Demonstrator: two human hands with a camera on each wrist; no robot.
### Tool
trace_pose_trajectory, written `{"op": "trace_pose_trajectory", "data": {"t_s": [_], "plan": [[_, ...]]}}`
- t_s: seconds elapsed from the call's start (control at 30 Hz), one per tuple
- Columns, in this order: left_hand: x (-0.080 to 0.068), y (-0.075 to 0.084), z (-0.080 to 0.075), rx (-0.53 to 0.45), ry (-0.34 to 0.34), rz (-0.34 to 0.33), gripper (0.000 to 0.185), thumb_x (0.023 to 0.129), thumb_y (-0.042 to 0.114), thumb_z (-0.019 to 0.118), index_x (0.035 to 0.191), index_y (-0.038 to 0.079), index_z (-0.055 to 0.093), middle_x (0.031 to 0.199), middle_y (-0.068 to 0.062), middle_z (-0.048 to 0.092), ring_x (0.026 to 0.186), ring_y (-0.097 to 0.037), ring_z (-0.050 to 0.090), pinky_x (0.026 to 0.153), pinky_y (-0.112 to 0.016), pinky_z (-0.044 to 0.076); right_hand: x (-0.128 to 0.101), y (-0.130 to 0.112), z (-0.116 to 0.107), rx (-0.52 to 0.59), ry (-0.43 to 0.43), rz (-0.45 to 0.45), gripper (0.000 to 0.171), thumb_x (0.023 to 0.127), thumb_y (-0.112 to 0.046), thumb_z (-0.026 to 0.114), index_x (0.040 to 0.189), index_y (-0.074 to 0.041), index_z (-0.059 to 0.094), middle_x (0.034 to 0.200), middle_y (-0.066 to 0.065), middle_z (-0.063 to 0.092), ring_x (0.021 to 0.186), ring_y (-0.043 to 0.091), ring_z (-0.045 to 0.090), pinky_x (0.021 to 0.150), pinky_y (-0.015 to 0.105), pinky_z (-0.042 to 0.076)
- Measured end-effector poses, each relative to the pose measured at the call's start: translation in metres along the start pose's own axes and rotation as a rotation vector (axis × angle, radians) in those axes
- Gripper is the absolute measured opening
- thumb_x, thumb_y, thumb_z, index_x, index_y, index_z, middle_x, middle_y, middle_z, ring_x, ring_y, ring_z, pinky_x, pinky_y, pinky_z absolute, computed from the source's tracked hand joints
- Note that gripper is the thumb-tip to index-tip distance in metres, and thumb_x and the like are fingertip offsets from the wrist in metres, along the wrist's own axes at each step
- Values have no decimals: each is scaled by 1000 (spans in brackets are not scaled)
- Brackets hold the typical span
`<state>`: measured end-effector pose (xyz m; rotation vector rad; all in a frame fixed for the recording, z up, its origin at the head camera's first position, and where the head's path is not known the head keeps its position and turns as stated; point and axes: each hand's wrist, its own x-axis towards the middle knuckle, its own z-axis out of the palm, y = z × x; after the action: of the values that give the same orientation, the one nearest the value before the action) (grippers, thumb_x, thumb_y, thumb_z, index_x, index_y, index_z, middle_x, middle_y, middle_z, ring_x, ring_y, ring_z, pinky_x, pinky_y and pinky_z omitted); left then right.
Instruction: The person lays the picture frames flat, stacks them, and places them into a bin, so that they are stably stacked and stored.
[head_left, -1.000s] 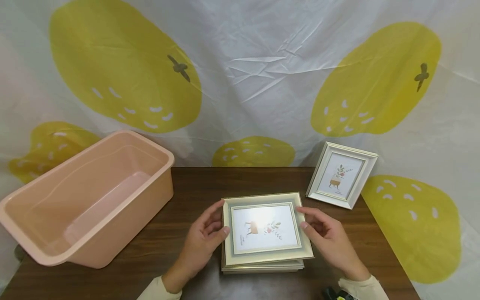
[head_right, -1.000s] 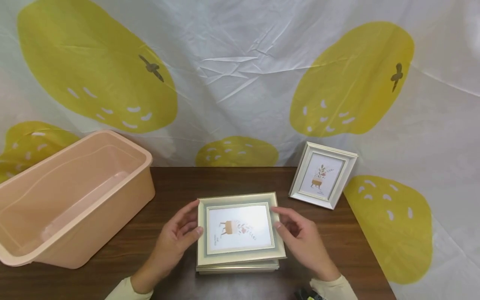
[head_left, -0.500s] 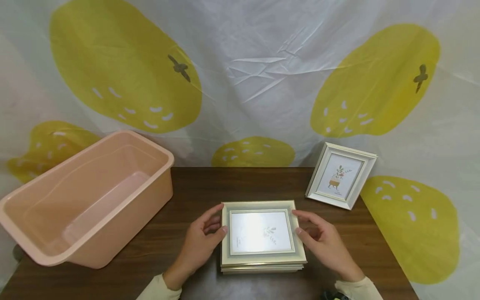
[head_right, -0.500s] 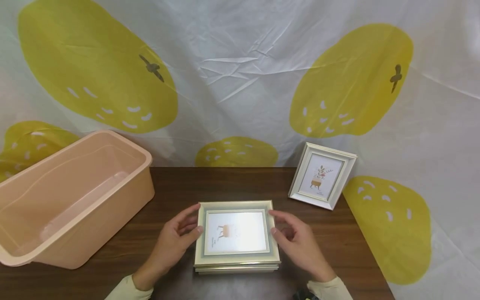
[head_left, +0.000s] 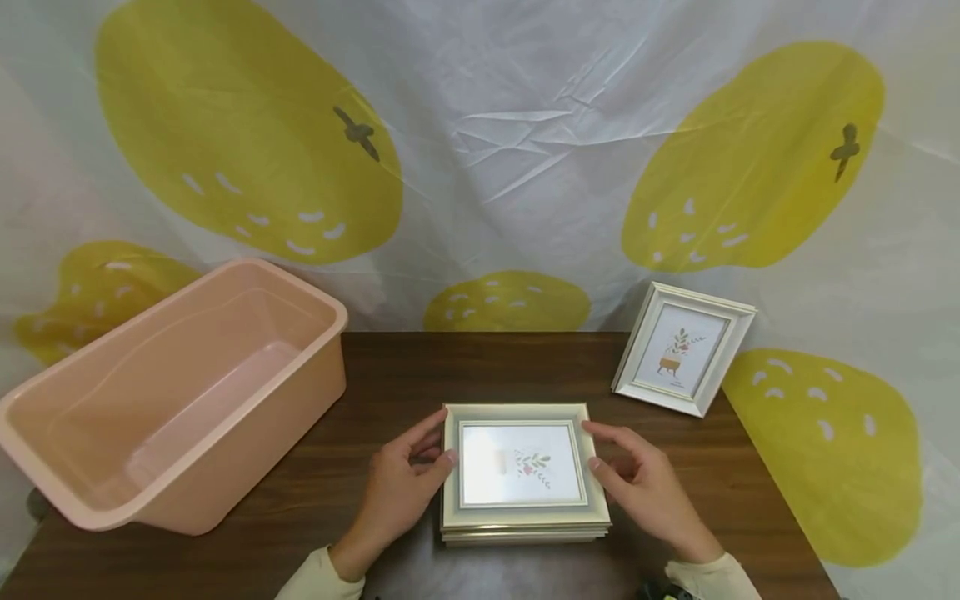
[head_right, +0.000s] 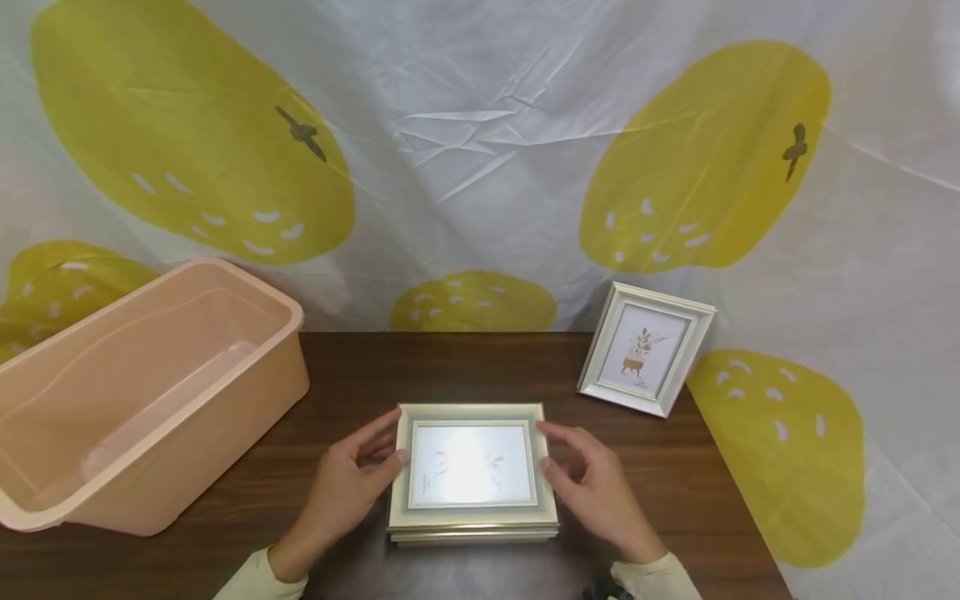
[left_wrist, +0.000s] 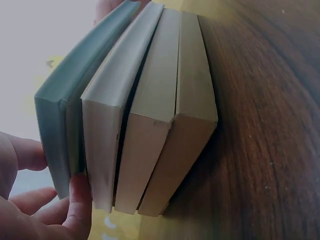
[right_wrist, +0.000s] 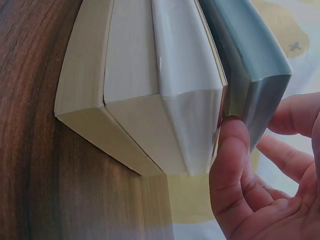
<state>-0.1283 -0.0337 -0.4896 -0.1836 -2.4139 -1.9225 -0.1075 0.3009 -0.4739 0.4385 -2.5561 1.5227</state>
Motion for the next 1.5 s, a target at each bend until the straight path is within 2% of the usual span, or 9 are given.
{"op": "trace_pose_trajectory", "data": {"t_s": [0.2,0.43,0.57,0.67,0.9,1.13,1.3,1.4,1.5], "plan": [[-1,0,0,72,13,-19,52,92,18,81,142,28,69,124,-11,78,87,-9,73,74,-21,60,-2,1,-1,-6,-15,18,43,99,-3,72,141,-10,65,111,16,69,51,4,60,45,29,53],[-1,-2,-2,137,-10,-46,51,92,32,83,141,32,70,95,-3,81,75,-6,73,59,-23,53,-1,5,-2,-74,0,-33,42,97,-3,74,138,-10,69,112,11,70,50,1,54,44,26,50],[0,-3,-2,141,-12,-44,50,92,33,84,140,31,70,95,-2,81,76,-6,72,60,-23,52,0,8,-3,-76,-11,-43,42,97,-3,74,138,-8,69,111,11,69,51,1,53,45,27,51],[0,-2,-2,151,-3,-43,50,92,34,83,140,32,70,95,-2,81,79,-8,73,63,-23,54,1,8,-3,-76,-17,-37,42,97,-3,74,139,-9,68,113,11,70,51,1,54,45,28,51],[-2,-1,-1,134,-8,-55,50,93,33,82,141,30,70,104,-6,80,90,-15,78,80,-30,64,1,8,-3,-51,-30,-11,42,98,-3,73,140,-7,68,115,14,69,51,2,56,45,28,51],[-2,-2,-2,113,-7,-8,47,92,28,83,138,28,72,112,-9,80,95,-17,77,74,-25,60,2,6,-5,-57,-35,-10,41,98,-3,72,138,-6,68,114,13,69,53,-1,52,47,27,51],[-2,-4,-2,124,1,12,44,91,25,83,134,30,74,117,-4,80,101,-14,76,85,-37,58,5,3,-8,-111,-29,-26,38,97,-5,74,135,-9,70,113,9,71,56,-1,50,49,25,47],[-1,-4,-2,124,-6,12,44,92,26,82,135,31,73,120,-2,79,103,-13,75,91,-46,57,8,1,-10,-127,-26,-27,38,98,-5,74,135,-10,70,117,10,72,61,1,55,53,25,49],[0,-4,-2,117,-19,14,44,93,27,81,135,31,73,127,-2,77,105,-15,75,92,-48,56,12,0,-13,-134,-20,-26,38,98,-6,73,136,-9,69,122,12,73,65,4,61,55,26,52]]}}
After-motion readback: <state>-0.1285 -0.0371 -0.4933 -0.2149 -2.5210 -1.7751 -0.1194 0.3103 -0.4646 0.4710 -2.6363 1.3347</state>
